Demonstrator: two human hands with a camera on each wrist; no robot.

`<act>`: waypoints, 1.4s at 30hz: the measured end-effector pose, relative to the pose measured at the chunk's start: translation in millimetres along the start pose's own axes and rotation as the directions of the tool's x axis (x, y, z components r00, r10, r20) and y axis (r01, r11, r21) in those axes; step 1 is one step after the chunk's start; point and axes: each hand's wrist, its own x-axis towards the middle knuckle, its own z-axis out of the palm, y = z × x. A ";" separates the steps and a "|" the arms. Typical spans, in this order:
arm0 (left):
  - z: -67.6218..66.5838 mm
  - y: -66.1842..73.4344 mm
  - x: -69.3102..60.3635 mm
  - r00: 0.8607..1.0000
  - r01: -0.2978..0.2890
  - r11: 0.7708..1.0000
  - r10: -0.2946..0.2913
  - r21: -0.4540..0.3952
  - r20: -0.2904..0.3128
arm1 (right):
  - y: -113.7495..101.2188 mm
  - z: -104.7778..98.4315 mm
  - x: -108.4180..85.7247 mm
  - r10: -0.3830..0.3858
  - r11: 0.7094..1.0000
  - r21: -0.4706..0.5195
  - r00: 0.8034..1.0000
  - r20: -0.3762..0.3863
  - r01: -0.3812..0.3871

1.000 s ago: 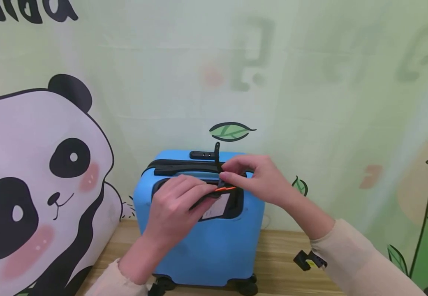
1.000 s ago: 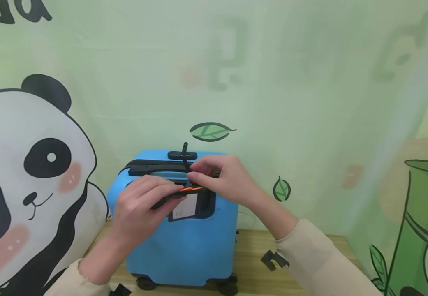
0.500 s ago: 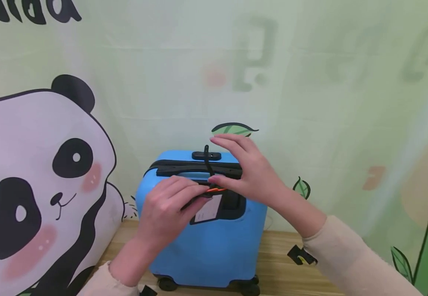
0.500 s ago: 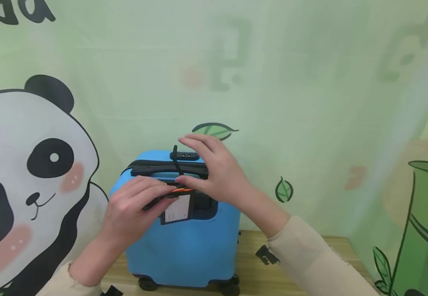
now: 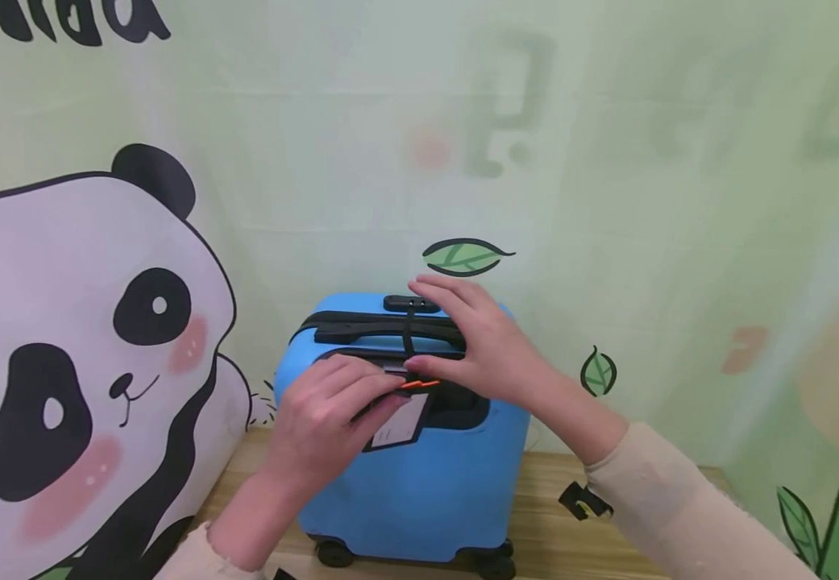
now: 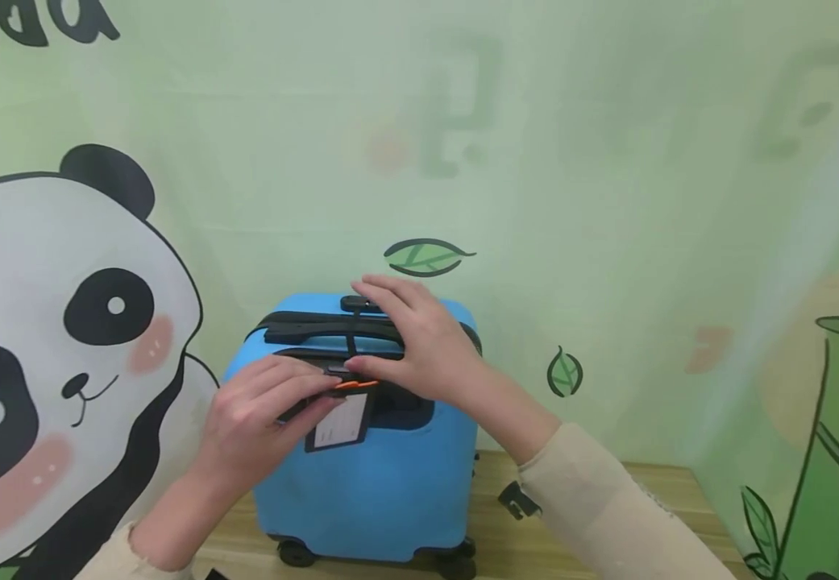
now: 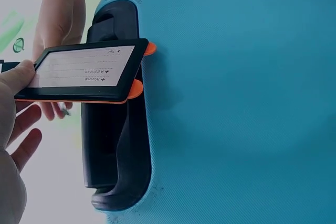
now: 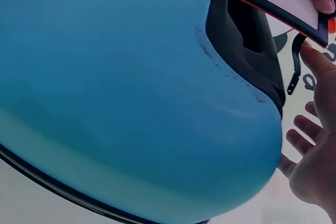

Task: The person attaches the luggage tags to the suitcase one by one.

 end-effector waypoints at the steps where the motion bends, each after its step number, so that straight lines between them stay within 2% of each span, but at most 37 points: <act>1: -0.1 -0.4 -1.2 1.000 0.002 1.000 -0.002 0.000 0.002 | 0.6 1.2 0.2 0.008 1.000 -0.002 1.000 0.010 -0.008; 9: -0.4 -4.1 -6.8 1.000 0.021 1.000 -0.021 0.003 0.015 | 3.3 8.8 3.4 0.084 0.996 -0.013 0.992 0.093 -0.084; 19: -3.1 -6.2 -10.2 1.000 0.001 1.000 0.000 -0.016 0.024 | 5.3 10.5 6.4 0.104 0.994 0.030 0.984 0.146 -0.109; 27: -6.9 -4.8 -14.3 0.999 0.023 1.000 -0.022 -0.022 0.046 | 2.0 11.0 8.3 0.113 0.990 0.058 0.974 0.195 -0.126; 35: -11.5 -7.7 -6.5 0.998 0.043 0.998 -0.041 -0.035 0.038 | 4.4 10.6 14.3 0.114 0.986 0.090 0.968 0.226 -0.137; 42: -17.0 -9.9 -1.1 0.998 0.021 0.998 -0.017 -0.065 0.068 | 2.8 8.1 16.1 0.105 0.986 0.097 0.955 0.276 -0.136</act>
